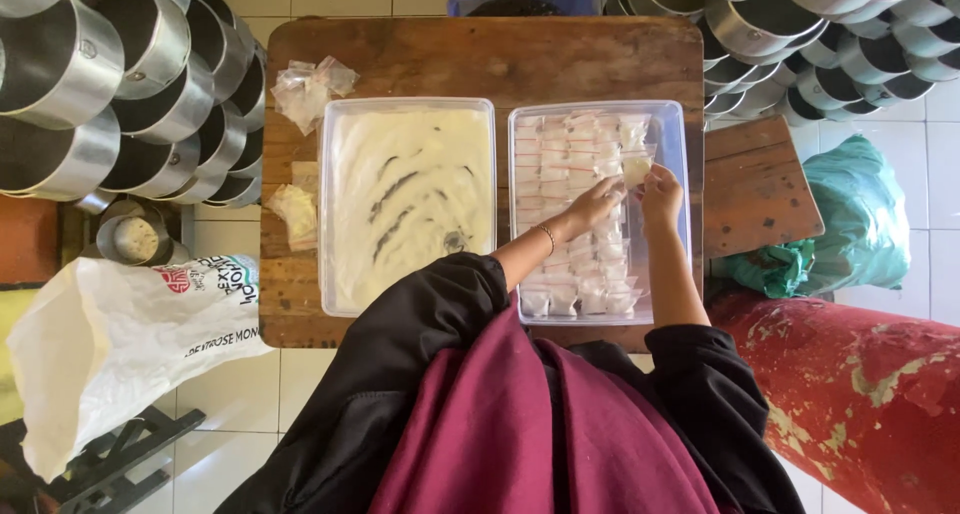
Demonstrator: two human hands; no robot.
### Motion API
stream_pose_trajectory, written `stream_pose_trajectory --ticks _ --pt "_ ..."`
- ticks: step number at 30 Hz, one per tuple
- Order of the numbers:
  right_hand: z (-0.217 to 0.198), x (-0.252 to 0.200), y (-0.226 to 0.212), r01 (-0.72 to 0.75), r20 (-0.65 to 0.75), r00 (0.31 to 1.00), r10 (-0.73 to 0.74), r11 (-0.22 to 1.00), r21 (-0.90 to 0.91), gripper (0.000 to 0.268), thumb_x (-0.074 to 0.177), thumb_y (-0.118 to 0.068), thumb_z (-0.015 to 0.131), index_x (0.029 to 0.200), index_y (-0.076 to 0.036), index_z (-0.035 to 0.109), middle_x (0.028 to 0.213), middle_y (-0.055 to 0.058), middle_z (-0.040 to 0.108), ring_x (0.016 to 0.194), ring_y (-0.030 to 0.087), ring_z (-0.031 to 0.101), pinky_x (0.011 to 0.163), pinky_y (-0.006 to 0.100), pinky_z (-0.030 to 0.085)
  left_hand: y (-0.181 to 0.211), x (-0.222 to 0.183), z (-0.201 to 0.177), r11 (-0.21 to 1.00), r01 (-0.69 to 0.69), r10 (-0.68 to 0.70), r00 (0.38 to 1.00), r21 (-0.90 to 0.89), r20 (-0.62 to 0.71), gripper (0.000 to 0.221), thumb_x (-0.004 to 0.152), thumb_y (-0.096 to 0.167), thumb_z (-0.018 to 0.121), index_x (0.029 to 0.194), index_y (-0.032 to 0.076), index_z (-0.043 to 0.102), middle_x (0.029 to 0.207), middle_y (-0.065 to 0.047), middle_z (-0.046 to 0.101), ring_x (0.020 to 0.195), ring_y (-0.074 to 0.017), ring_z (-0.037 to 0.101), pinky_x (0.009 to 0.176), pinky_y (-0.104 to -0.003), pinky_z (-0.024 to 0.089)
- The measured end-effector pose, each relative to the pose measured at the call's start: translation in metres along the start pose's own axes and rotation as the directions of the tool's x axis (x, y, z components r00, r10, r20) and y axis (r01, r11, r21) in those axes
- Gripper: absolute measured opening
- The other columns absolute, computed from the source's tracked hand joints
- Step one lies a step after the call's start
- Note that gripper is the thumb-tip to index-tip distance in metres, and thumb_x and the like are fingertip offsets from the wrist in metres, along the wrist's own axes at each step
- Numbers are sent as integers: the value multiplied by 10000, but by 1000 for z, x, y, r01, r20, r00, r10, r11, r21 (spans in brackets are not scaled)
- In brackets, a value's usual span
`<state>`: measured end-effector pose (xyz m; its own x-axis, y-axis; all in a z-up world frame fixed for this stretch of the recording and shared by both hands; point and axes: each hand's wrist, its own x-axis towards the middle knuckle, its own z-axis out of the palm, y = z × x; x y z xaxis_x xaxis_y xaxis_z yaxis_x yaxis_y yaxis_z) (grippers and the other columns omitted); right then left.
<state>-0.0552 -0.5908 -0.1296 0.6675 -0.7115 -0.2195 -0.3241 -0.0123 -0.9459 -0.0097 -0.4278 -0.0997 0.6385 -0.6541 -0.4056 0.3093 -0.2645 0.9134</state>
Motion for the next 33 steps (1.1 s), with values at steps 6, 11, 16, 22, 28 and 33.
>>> stream_pose_trajectory --ticks 6,11,16,22,28,33 --pt "4 70 80 -44 -16 999 43 995 -88 333 1053 -174 539 1352 -50 615 1015 180 706 795 202 736 651 348 678 25 -28 -1 984 102 -111 992 -144 -55 602 969 427 585 1516 191 504 1527 -288 475 1356 -436 526 1056 -461 545" --pt "17 75 72 -99 -10 995 99 994 -35 344 1036 -146 568 1366 -51 588 954 154 689 765 165 710 684 314 678 20 -20 -3 968 97 -99 995 -230 5 630 1004 430 540 1562 153 439 1583 -255 428 1379 -393 523 1118 -487 472" --pt "17 67 69 -46 -6 999 45 998 -48 340 1019 -116 650 1347 -78 567 980 174 705 801 240 759 722 382 672 37 -36 -11 941 106 -98 994 -321 43 662 1036 436 501 1577 72 385 1592 -288 400 1375 -398 527 1155 -544 408" --pt "39 -3 -9 142 -105 966 -237 822 -551 524 925 -64 759 1338 -232 483 1303 123 406 1237 448 555 1038 551 506 24 -34 -28 885 58 -82 996 -462 -32 671 1042 403 527 1582 45 353 1599 -309 366 1341 -378 556 1119 -467 455" --pt "93 -73 -96 408 27 898 -439 808 -426 408 964 2 671 1290 -210 547 1161 92 438 1089 368 581 949 484 497 31 -67 -65 800 -161 7 966 -578 -259 510 1101 281 479 1546 40 417 1569 -265 421 1389 -386 510 1181 -502 397" --pt "166 -136 -136 619 288 769 -571 778 -111 319 987 54 603 1237 -142 631 1064 158 510 839 376 646 732 410 562 59 -122 -103 627 -499 62 798 -599 -600 431 1067 170 477 1470 27 535 1401 -204 561 1337 -341 531 1133 -537 431"
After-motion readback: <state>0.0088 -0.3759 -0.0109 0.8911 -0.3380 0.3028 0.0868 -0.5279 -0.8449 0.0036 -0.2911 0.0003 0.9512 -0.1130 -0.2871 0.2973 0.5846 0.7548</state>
